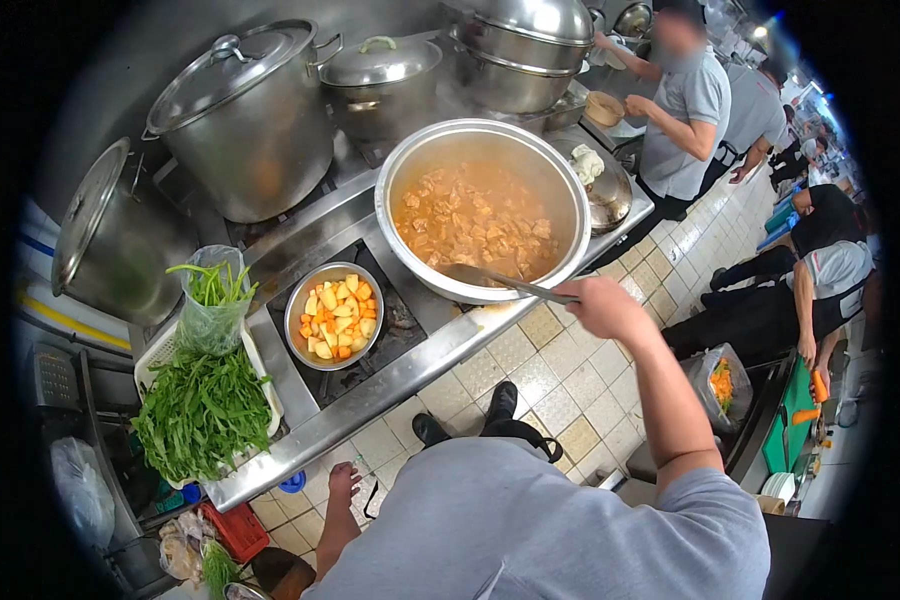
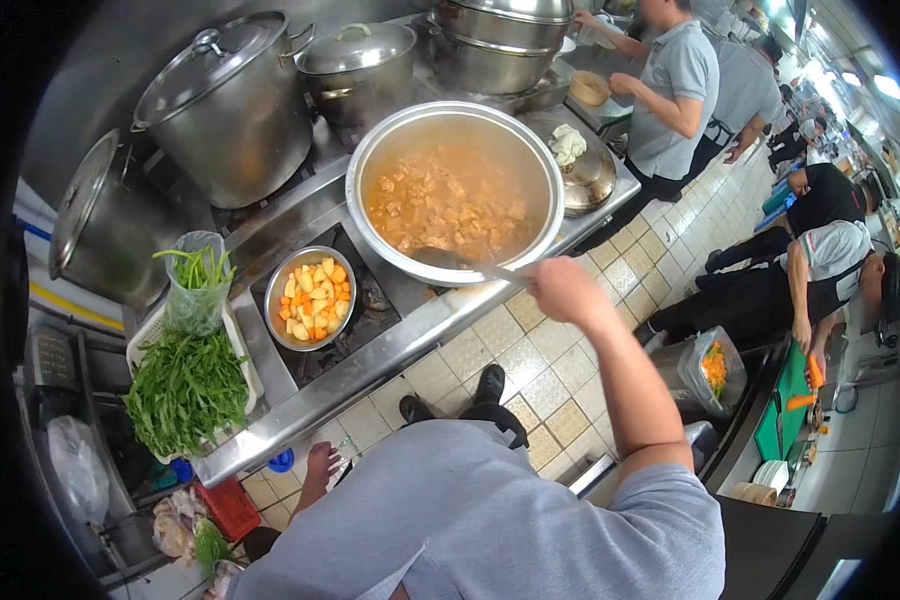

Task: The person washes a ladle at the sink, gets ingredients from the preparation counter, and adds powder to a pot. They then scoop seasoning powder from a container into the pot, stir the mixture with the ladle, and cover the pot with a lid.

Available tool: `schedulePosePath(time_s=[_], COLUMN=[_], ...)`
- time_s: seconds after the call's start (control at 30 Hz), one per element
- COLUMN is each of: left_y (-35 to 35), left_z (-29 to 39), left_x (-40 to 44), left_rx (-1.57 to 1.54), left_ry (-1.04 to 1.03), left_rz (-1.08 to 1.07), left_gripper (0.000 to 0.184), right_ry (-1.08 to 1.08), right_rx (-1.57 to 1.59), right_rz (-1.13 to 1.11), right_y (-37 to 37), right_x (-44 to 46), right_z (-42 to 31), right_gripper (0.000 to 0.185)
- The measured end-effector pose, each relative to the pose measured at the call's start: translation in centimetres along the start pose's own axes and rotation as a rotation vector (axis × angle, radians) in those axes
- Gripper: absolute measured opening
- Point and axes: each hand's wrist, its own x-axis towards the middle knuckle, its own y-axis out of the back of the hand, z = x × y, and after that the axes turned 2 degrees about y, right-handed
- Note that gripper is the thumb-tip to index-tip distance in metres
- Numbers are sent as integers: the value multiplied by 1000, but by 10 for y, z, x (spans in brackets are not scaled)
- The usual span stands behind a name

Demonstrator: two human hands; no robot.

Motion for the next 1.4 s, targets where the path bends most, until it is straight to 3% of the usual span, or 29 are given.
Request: schedulePosePath(time_s=[0.07,0.2,0.33,0.47,0.73,0.93,1.03,1.1,1.23,1.3,1.4], left_y=[1,-2,0,3,-2,-2,-4,-2,-4,-3,2], left_z=[-4,-6,-13,-21,-6,10,10,12,18,17,3], left_x=[1,1,4,3,4,8,7,8,9,9,0], left_rx=[-19,-17,-50,-53,13,13,34,55,13,-50,-112], left_ry=[-6,9,17,14,16,-46,-33,-18,-47,-69,-77], left_rz=[6,7,10,11,0,-20,-21,-35,-23,-10,-11], left_gripper=[30,30,28,29,30,28,26,25,26,28,30], right_ry=[-41,-126,104,-28,-208,-53,-2,164,196,300,107], right_rx=[-6,-32,6,-200,-306,-214,-244,-278,-292,-228,-154], right_rz=[11,19,77,38,9,242,247,264,183,283,155], right_y=[-15,-27,56,121,64,97,68,34,-9,-24,23], right_x=[8,12,-20,-51,-16,-34,1,30,44,38,0], right_z=[-17,-22,-10,-11,10,-21,-38,-36,-26,8,6], right_gripper=[17,35,37,39,31,32,45,43,42,41,48])
